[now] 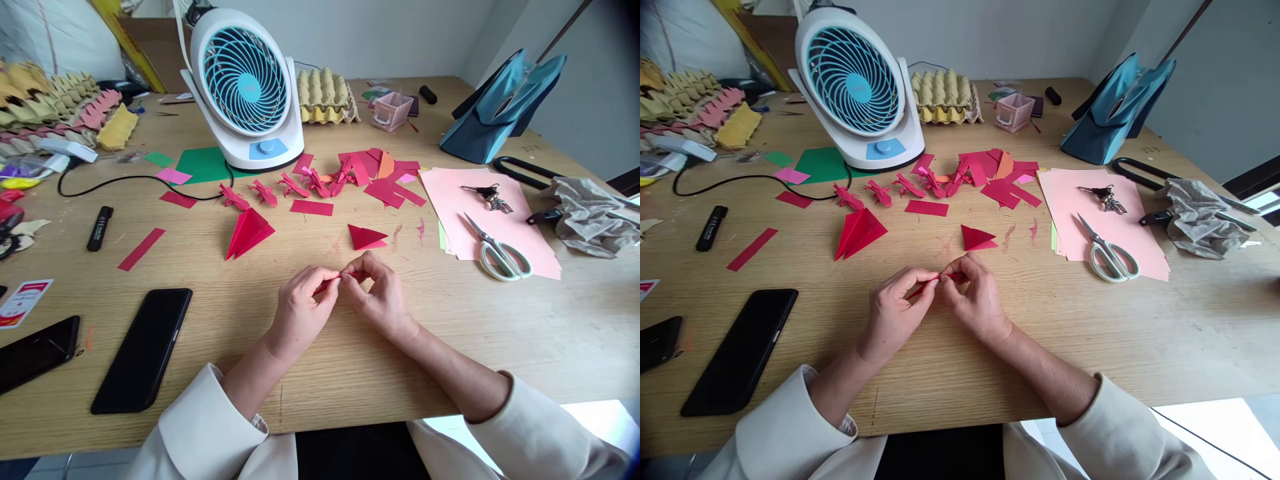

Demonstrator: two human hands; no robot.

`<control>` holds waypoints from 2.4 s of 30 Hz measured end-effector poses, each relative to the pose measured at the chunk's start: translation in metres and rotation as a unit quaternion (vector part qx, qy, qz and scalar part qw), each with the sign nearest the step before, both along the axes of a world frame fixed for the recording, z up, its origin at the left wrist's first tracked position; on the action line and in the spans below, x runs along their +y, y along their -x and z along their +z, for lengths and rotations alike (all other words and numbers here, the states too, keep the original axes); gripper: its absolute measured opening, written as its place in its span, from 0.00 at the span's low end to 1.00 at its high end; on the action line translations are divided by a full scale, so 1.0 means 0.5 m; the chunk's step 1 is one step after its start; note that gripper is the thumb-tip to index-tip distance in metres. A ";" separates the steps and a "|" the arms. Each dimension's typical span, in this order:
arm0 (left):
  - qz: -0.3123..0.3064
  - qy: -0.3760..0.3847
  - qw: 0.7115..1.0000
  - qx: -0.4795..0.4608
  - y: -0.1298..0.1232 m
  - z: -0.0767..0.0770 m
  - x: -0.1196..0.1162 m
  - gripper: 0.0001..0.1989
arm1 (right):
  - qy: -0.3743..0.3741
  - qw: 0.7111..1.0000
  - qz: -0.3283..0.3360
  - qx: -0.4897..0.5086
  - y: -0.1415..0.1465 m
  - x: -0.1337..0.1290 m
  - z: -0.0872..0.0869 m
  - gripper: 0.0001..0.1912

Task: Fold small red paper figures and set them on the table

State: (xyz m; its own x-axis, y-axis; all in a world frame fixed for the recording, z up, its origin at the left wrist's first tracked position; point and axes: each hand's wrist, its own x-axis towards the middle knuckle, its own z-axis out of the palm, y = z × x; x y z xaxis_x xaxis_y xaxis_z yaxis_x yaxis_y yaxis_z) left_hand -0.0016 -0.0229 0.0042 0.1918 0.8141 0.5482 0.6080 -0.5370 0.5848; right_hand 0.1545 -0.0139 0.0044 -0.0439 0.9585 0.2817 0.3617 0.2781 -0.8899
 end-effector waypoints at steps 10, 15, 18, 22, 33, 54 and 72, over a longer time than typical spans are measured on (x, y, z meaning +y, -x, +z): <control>-0.018 0.028 0.999 0.017 0.009 -0.007 0.013 0.07 | 0.048 0.999 -0.010 -0.015 0.007 0.005 -0.004 0.06; -0.024 0.064 0.998 -0.001 0.007 -0.005 0.014 0.07 | 0.028 0.999 0.004 -0.034 0.005 0.004 -0.010 0.07; -0.005 0.097 0.995 -0.028 0.004 -0.005 0.011 0.07 | -0.026 0.997 0.022 -0.064 0.000 0.002 -0.012 0.07; 0.009 0.206 0.972 -0.110 0.009 -0.002 0.018 0.05 | -0.015 0.992 0.112 -0.058 -0.021 0.011 0.006 0.03; -0.097 0.391 0.887 -0.226 0.027 0.018 0.033 0.07 | -0.108 0.958 0.254 -0.076 -0.074 0.042 0.023 0.10; -0.119 0.370 0.914 -0.120 0.027 -0.007 0.025 0.06 | 0.039 0.964 0.230 -0.129 -0.061 0.033 0.034 0.04; -0.091 0.341 0.918 -0.180 0.009 -0.005 0.021 0.08 | 0.190 0.961 0.190 0.068 -0.049 0.040 0.007 0.14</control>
